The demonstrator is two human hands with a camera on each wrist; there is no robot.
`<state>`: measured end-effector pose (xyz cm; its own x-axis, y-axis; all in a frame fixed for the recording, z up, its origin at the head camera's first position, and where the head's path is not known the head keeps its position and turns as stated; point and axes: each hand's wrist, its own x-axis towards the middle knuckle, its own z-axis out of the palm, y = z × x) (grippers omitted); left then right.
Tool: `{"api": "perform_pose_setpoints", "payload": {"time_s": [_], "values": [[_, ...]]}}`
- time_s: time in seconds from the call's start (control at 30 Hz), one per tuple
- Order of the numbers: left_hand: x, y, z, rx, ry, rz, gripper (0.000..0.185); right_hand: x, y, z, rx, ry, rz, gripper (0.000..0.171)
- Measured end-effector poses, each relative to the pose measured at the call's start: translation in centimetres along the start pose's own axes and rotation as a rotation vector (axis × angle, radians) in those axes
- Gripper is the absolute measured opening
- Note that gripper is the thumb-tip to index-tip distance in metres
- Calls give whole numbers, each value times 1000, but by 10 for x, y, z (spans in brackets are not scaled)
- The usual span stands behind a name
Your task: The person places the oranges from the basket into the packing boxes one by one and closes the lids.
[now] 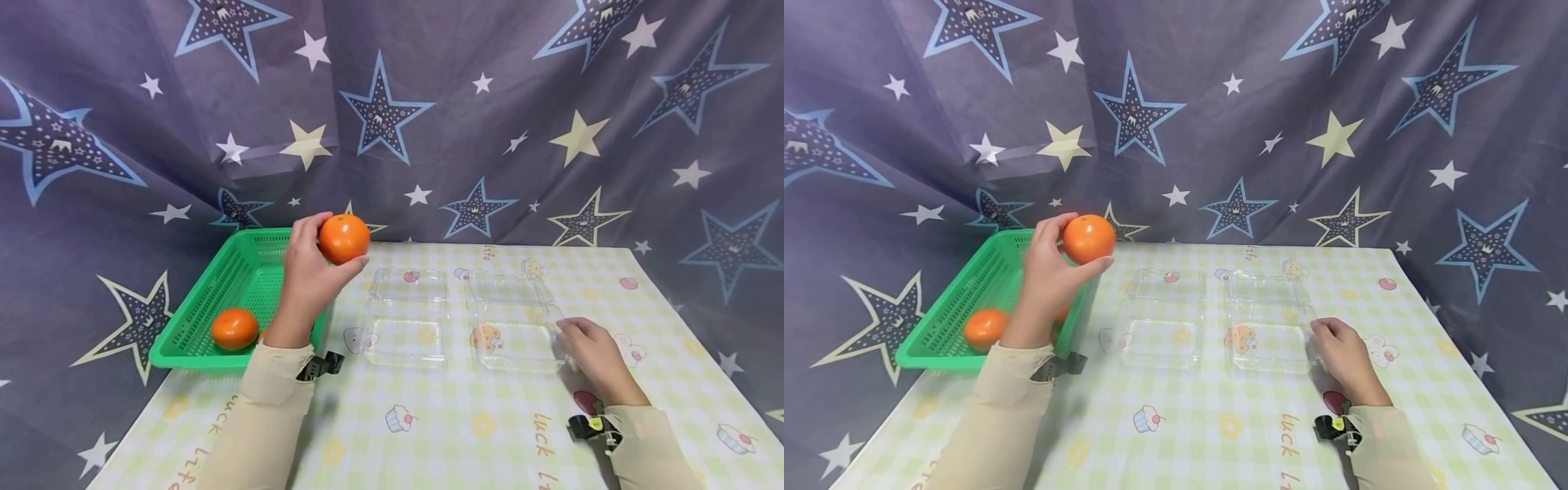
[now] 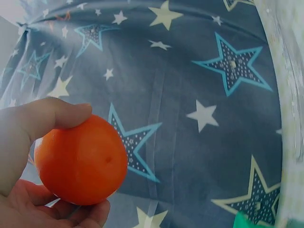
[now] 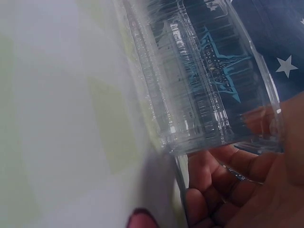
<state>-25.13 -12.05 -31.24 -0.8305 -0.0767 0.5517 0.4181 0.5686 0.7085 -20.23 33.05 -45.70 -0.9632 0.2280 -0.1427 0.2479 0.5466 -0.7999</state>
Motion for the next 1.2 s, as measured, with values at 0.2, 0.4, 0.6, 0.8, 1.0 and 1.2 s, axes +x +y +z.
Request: {"api": "perform_pose_setpoints", "payload": {"time_s": [0.2, 0.4, 0.6, 0.8, 1.0, 1.2], "values": [[-5, 10, 10, -50, -30, -9, 82, 0, -1, 0, 1, 11, 11, 64], [-10, 17, 19, -108, -49, -24, 82, 1, -2, -1, 5, 10, 1, 62], [-13, 23, 27, -146, -59, -15, 81, 2, -1, -2, -3, 8, -7, 62], [-14, 31, 36, -179, -75, 20, 80, 2, -1, -2, -7, 3, -1, 63], [-14, 39, 49, -212, -82, 39, 81, 2, -1, -2, -7, 2, 0, 62], [-15, 47, 62, -200, -110, 52, 79, 3, 1, -4, -20, 11, -21, 62]]}}
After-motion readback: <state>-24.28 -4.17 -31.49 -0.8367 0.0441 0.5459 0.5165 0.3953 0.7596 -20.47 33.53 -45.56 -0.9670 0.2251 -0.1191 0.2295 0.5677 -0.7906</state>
